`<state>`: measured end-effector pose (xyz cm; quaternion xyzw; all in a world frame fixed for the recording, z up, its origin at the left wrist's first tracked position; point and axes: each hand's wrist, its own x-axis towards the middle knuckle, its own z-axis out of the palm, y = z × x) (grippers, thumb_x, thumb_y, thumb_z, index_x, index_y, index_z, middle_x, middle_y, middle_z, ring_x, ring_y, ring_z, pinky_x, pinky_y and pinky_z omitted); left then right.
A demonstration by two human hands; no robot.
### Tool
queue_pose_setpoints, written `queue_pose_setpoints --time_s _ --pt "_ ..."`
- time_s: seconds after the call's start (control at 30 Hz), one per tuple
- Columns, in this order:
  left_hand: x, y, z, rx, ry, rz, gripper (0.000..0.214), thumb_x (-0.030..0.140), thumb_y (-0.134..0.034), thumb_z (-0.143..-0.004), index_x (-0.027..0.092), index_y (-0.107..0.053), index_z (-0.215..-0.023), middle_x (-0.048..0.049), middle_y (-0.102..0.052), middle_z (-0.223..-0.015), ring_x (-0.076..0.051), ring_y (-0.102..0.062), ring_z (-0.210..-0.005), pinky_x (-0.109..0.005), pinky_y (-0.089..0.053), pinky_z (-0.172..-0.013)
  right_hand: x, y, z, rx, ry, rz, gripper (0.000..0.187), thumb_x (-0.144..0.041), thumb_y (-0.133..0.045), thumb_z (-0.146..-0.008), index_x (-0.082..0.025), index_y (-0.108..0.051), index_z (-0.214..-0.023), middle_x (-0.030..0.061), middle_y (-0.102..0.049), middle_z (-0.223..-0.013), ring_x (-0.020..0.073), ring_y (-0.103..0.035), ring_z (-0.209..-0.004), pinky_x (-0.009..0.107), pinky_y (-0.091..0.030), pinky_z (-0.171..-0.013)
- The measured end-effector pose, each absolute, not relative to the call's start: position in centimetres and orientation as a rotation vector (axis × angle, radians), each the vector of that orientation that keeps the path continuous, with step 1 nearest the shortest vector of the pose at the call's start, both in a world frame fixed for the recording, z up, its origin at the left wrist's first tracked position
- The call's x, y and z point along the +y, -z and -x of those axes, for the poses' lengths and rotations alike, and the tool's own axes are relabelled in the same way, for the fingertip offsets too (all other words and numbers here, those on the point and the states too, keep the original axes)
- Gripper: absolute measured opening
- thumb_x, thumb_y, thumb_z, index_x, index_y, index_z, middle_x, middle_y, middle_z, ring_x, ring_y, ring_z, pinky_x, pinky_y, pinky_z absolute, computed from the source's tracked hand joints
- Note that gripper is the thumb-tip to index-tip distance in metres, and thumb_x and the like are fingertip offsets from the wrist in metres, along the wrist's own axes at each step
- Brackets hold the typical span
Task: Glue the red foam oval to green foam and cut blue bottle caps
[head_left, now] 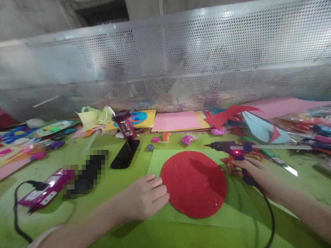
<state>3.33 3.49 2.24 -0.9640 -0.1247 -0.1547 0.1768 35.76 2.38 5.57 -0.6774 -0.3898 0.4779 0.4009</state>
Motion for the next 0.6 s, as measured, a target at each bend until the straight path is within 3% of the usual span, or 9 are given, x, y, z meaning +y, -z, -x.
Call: queue_pose_setpoints --time_s 0.13,0.43,0.6 --pt "3.3 -2.0 -3.8 -0.356 0.457 2.73 0.015 0.009 -0.045 -0.087 0.016 -0.057 -0.082 -0.0004 -0.052 -0.065 -0.014 -0.044 -0.062 -0.031 -0.03 -0.058 2.3 -5.3 -36.2 -0.914 -1.235 1.691 0.016 -0.037 -0.068 -0.067 -0.025 -0.066 -0.077 0.0025 -0.071 -0.082 0.0211 -0.066 -0.082 0.023 -0.053 -0.067" --pt "3.4 -1.9 -5.1 -0.372 0.559 2.694 0.015 0.007 -0.044 -0.087 0.013 -0.058 -0.087 -0.0023 -0.057 -0.067 -0.015 -0.048 -0.064 -0.03 -0.034 -0.059 2.2 -5.4 -35.8 -0.917 -1.27 1.568 0.014 -0.034 -0.064 -0.07 -0.022 -0.066 -0.077 0.0034 -0.068 -0.099 0.0207 -0.064 -0.086 0.027 -0.05 -0.082" --pt "2.9 -2.8 -5.1 -0.524 0.746 2.658 0.011 0.008 -0.05 -0.084 0.015 -0.057 -0.085 -0.0008 -0.058 -0.067 -0.014 -0.05 -0.065 -0.029 -0.038 -0.061 2.0 -5.7 -37.7 -0.955 -1.053 1.652 0.02 -0.04 -0.064 -0.069 -0.023 -0.066 -0.079 0.0039 -0.066 -0.094 0.0214 -0.059 -0.09 0.022 -0.047 -0.064"
